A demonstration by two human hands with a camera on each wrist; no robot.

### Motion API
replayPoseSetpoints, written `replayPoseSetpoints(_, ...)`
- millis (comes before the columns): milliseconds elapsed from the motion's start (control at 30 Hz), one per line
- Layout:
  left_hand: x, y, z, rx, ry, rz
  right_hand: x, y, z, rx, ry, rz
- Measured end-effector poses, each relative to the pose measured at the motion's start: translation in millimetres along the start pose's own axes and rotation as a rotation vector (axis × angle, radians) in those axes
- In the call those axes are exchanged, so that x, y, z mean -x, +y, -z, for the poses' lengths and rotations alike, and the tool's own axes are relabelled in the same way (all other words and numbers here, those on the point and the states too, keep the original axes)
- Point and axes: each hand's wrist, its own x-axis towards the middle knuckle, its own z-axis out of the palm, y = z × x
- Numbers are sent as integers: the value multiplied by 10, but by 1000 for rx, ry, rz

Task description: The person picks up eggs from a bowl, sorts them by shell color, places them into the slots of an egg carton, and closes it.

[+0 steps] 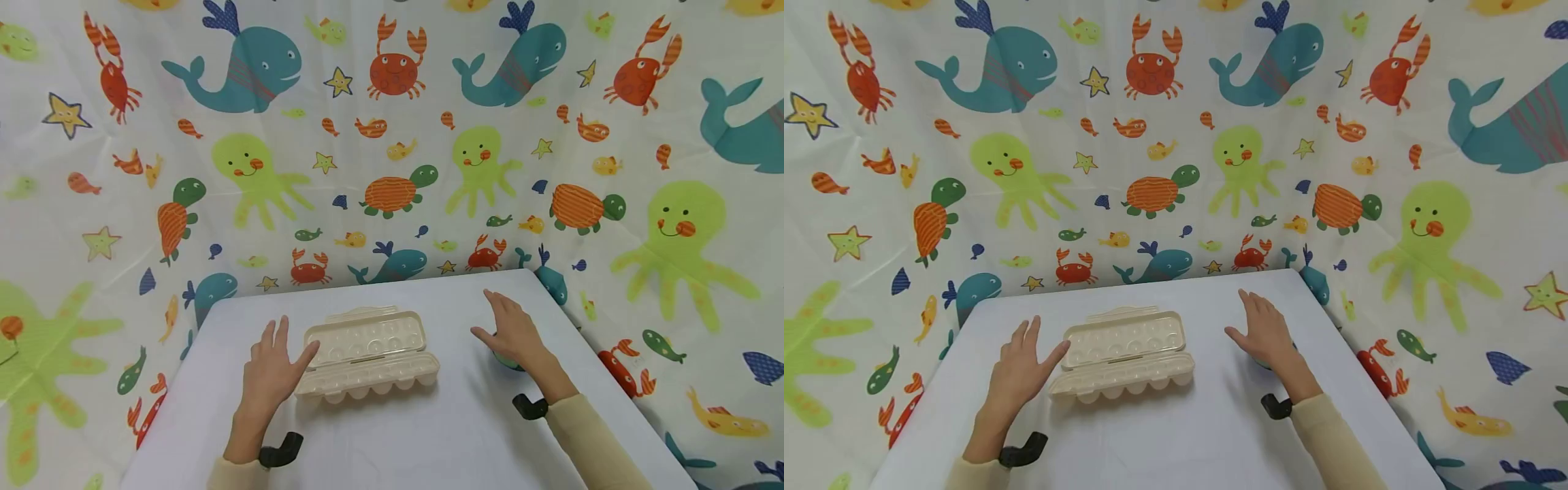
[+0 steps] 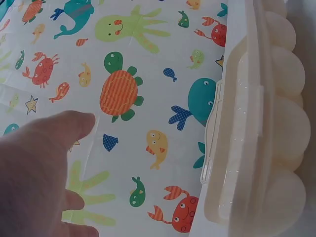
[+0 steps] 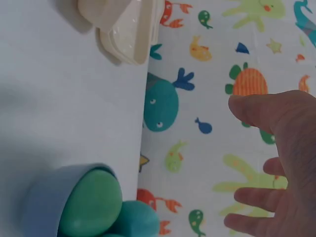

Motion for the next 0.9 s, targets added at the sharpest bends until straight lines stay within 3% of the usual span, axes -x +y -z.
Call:
replayPoseSetpoints(167,55,-91,-18,102,12,48,-74,106,72,1,-20,-48)
replayPoseSetpoints(367,129,-171,-163,241,-4,87,-54,252,83,-7,-51,-110)
replayPoseSetpoints(667,248,-359,-424,296,-61,122,-90,376,-62,18,-110,-160)
replayPoseSetpoints(900,291,-385,-585,368,-52,121,-18,453,-107,20,-121,-276)
